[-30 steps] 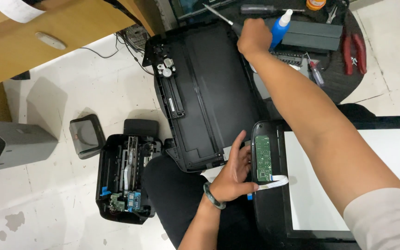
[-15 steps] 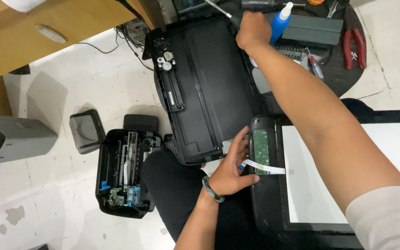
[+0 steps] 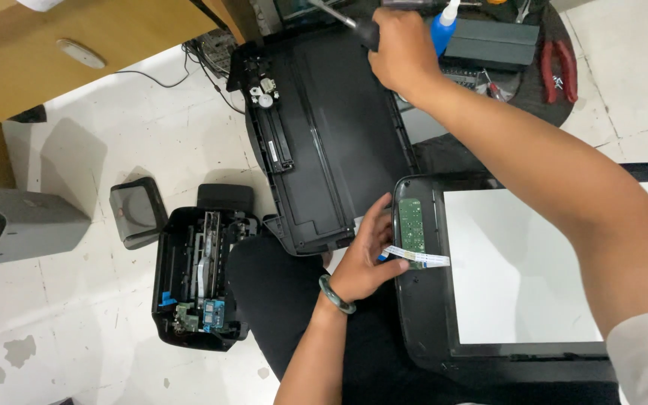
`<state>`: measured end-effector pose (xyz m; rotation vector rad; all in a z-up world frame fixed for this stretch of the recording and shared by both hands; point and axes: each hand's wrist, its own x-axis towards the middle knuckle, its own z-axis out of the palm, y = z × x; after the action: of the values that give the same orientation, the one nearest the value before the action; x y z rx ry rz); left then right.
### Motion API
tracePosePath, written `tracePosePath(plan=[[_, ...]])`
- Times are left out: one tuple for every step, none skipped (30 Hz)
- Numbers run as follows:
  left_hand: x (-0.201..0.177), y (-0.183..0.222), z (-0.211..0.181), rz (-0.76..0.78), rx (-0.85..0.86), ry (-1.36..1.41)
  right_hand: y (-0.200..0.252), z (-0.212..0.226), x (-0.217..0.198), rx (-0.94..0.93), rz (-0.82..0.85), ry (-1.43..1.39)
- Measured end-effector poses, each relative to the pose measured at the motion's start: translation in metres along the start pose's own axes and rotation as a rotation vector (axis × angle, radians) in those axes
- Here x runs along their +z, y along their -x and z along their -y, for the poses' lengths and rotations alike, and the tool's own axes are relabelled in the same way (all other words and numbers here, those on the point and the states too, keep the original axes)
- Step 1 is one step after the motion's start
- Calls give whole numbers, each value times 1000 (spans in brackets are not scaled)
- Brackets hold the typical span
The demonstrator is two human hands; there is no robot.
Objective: Securing a circuit board inside a scanner unit by tightening screws with a screwdriver.
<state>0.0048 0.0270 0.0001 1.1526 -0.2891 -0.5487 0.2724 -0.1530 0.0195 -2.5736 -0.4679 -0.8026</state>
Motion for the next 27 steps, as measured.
tracePosePath(plan=[[0, 1, 1, 2, 3, -1, 7, 2, -13, -2, -2, 2], [-1, 1, 3, -8, 4, 19, 15, 3, -25, 5, 48, -83], [-2, 2, 5, -17, 5, 39, 22, 5, -37, 12, 98, -168], [-3, 2, 8, -16, 4, 40, 30, 20, -65, 14, 99, -168], [-4, 2, 11, -30, 0, 89, 37, 35, -93, 79, 186, -317], [-7, 0, 15, -43, 0, 136, 43, 49, -121, 140, 271, -467], [-10, -2, 24, -42, 2, 135, 53, 51, -129, 139, 269, -466], [-13, -4, 33, -81, 7, 138, 65, 54, -137, 291, 343, -464], [-16, -6, 42, -120, 12, 142, 77, 56, -146, 444, 415, -459], [-15, -8, 43, -116, 13, 139, 85, 61, -159, 444, 410, -458], [-14, -9, 45, -136, 33, 113, 93, 65, -171, 556, 512, -491], [-13, -10, 47, -157, 52, 87, 101, 70, -184, 670, 616, -525], [-10, -10, 45, -153, 51, 84, 102, 80, -198, 672, 611, -525], [-7, -10, 44, -141, 65, 109, 104, 90, -211, 729, 792, -525], [-5, -10, 42, -129, 79, 134, 105, 99, -224, 784, 974, -522], [-2, -10, 38, -123, 78, 131, 105, 106, -232, 788, 968, -523], [0, -9, 34, -99, 71, 119, 106, 112, -239, 797, 1055, -523], [3, -8, 29, -77, 63, 107, 106, 119, -247, 806, 1145, -523], [3, -8, 27, -74, 61, 105, 110, 119, -251, 808, 1142, -524], [2, -8, 25, -35, 66, 107, 115, 120, -254, 778, 1162, -543], [2, -7, 24, 5, 71, 109, 119, 121, -256, 747, 1182, -561], [1, -8, 25, 7, 70, 108, 120, 121, -259, 749, 1180, -562], [1, -9, 26, 10, 72, 123, 120, 121, -261, 727, 1182, -557], [0, -9, 28, 11, 71, 139, 121, 121, -263, 706, 1187, -553], [-1, -8, 29, 11, 68, 139, 124, 119, -265, 708, 1187, -555], [-3, -9, 30, 12, 79, 169, 126, 116, -267, 691, 1197, -546], [-4, -10, 31, 13, 89, 198, 127, 114, -269, 674, 1207, -537]])
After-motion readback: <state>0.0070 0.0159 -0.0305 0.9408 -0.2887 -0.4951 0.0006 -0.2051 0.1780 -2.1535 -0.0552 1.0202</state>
